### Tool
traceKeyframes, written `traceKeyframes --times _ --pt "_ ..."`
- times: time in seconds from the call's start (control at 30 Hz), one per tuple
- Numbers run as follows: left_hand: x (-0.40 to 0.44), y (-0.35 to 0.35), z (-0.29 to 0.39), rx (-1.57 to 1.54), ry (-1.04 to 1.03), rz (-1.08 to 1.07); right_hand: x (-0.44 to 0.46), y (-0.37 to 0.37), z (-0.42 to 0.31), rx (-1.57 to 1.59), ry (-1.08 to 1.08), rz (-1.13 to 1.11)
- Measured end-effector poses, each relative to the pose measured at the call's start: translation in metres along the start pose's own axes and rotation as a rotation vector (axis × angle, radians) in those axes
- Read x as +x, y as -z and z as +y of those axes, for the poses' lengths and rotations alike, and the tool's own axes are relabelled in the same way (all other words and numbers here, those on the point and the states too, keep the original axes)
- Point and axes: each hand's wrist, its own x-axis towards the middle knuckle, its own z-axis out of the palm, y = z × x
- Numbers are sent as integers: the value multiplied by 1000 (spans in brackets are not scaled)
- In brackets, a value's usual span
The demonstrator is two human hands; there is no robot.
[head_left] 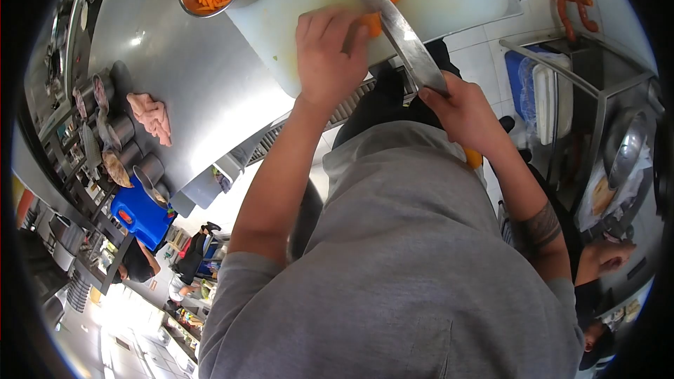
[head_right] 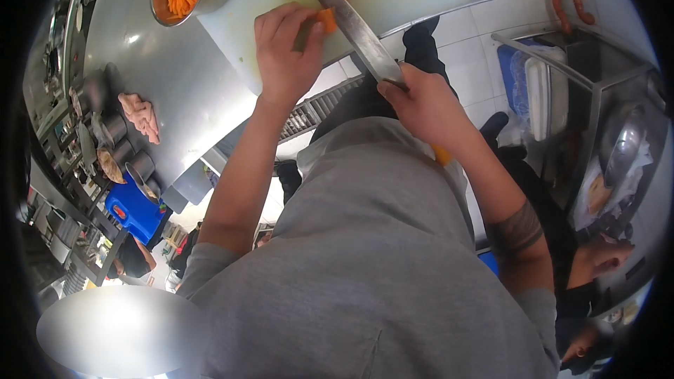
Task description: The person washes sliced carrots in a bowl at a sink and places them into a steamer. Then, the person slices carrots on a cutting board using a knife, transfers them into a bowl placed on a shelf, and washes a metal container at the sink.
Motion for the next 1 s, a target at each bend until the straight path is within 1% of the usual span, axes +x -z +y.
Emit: traceKeyframes --times 0.17,0.37,0.43,0.77,0.83,1.0 --pt "-1 -2 0 1 -15 7 -8 -10 2 23 -9 33" --pt "1 -4 -1 16 -25 14 -20 -20 2 -92 53 132" --pt "1 -4 1 18 -26 13 -25 -16 -4 -41 -34 75" --pt "3 -2 2 25 -14 -12 -11 -17 -2 -60 30 68" --pt "2 -2 1 13 -14 -1 -9 -8 -13 85 -135 -56" --pt "-2 -3 -3 -15 -14 42 2 -5 -16 118 -106 -95"
